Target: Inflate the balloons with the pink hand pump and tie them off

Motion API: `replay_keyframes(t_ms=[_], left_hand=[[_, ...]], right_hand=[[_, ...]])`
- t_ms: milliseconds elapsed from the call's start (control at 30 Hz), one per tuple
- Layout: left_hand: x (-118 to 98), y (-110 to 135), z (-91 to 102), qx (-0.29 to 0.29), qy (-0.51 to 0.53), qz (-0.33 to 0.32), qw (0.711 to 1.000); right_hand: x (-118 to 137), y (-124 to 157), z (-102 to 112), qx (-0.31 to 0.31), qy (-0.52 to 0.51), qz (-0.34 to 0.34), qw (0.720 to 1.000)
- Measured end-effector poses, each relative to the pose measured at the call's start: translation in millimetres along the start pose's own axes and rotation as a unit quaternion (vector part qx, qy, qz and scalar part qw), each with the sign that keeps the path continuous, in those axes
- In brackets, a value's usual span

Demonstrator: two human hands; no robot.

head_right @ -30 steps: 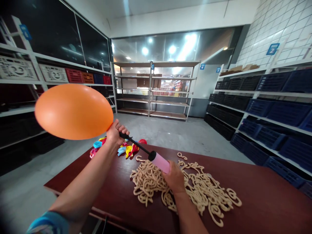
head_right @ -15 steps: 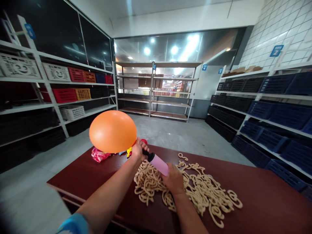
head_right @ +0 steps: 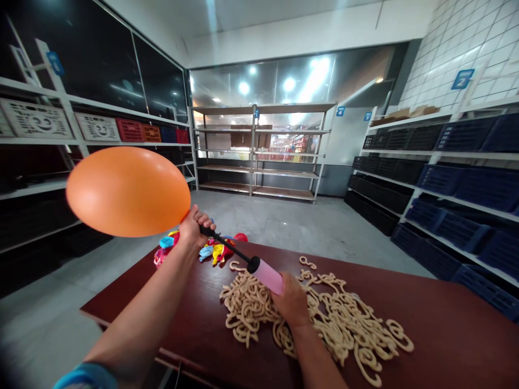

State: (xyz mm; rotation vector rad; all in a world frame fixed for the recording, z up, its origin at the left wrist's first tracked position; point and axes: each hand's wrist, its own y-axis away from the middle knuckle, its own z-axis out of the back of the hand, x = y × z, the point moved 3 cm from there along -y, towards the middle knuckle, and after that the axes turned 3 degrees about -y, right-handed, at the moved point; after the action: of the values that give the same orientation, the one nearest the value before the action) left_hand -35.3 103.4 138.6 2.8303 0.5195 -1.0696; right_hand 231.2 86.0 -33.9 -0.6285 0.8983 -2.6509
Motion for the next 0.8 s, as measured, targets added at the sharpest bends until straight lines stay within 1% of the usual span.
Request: replay_keyframes(t_ms=[67, 233, 300, 367, 433, 500, 600, 700, 767, 800], left_hand=[[22.9, 0.9, 2.3, -0.013, 0.002, 0.023, 1.0], [95.7, 11.6, 3.7, -0.036, -0.005, 0.084, 0.996], [114.4, 17.2, 2.6, -0.038, -0.005, 0.102, 0.994], [122.3, 20.8, 1.2, -0.037, -0.004, 0.117, 0.992], [117.9, 21.3, -0.1, -0.033, -0.007, 0.113, 0.993], [101.7, 19.1, -1.5, -0.023, -0.01, 0.095, 0.995], [61.4, 13.2, -4.7, 0.004, -0.004, 0.073, 0.997], [16.4, 5.4, -7.5, 0.025, -0.003, 0.032, 0.999], [-2.5, 0.0, -7.6, 0.022, -0.005, 0.009, 1.0], [-6.0, -2.3, -7.0, 0.017, -0.005, 0.003, 1.0]], right_hand=[[-0.5, 1.1, -1.0, 0.009, 0.011, 0.003, 1.0], [-1.8, 3.6, -2.8, 0.022, 0.037, 0.005, 0.999], [-1.1, 4.2, -3.5, 0.026, 0.04, 0.003, 0.999], [0.1, 4.2, -3.7, 0.027, 0.038, 0.005, 0.999], [1.1, 3.6, -2.9, 0.022, 0.032, 0.007, 0.999], [1.3, 2.5, -1.4, 0.015, 0.027, 0.008, 0.999], [0.0, 0.5, 1.2, 0.003, 0.018, 0.005, 1.0], [-1.4, -0.8, 2.4, -0.006, 0.009, 0.002, 1.0], [-1.5, -1.0, 2.3, -0.011, 0.006, 0.006, 1.0], [-1.4, -0.8, 2.0, -0.011, 0.006, 0.008, 1.0]])
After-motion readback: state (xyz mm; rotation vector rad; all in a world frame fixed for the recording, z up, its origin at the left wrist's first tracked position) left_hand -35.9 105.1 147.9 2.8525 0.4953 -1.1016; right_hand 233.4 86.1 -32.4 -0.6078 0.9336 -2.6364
